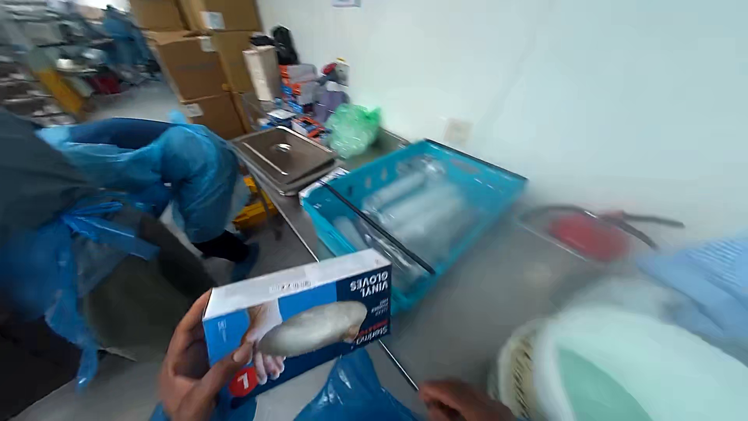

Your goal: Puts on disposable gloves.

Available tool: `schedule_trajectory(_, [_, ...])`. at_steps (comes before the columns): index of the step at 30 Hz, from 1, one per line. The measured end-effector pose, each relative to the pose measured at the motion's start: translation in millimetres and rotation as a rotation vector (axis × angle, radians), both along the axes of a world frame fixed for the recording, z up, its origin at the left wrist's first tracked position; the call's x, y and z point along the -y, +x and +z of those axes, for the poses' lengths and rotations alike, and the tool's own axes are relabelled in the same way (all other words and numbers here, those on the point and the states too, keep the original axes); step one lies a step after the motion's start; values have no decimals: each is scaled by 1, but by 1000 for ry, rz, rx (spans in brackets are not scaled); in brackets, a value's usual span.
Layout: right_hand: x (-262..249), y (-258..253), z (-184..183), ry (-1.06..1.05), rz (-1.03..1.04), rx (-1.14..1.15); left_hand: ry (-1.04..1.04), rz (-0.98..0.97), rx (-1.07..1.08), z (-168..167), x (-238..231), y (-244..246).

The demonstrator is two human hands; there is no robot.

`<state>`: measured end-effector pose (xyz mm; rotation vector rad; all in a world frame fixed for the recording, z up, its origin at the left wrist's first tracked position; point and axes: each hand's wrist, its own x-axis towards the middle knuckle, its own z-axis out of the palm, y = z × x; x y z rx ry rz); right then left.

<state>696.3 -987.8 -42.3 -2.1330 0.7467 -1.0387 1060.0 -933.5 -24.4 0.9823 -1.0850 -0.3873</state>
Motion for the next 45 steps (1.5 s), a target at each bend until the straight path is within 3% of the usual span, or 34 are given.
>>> schedule_trajectory(4, [-37, -4, -15, -236, 85, 196, 198, -110, -80, -18, -77, -99])
schedule_trajectory(8, [-77, 12, -26, -420, 29, -42, 285, -21, -119, -20, -130, -161])
schedule_trajectory(14, [-135, 10, -21, -329, 225, -240, 255, 215, -147, -28, -189, -194])
schedule_trajectory(20, [-216, 3, -40, -319, 190, 14, 395, 310, -339, -44, -287, -198])
schedule_trajectory(25, [-265, -21, -38, -212, 281, -19, 444, 318, -433, -51, -352, -221])
schedule_trajectory(30, [-289, -41, -32, -189, 213, 40, 504, 274, -479, -49, -371, -235])
schedule_trajectory(34, [-295, -48, -33, -350, 198, -18, 535, 220, -499, -52, -367, -243])
schedule_trajectory(37, [-278, -55, -21, -389, 65, 46, 525, 205, -516, -51, -354, -248])
schedule_trajectory(42, [-280, -75, -27, -381, 93, -49, 597, 115, -487, -54, -327, -263])
schedule_trajectory(45, [-254, -104, -13, -250, -73, 76, 606, 42, -404, -52, -307, -274])
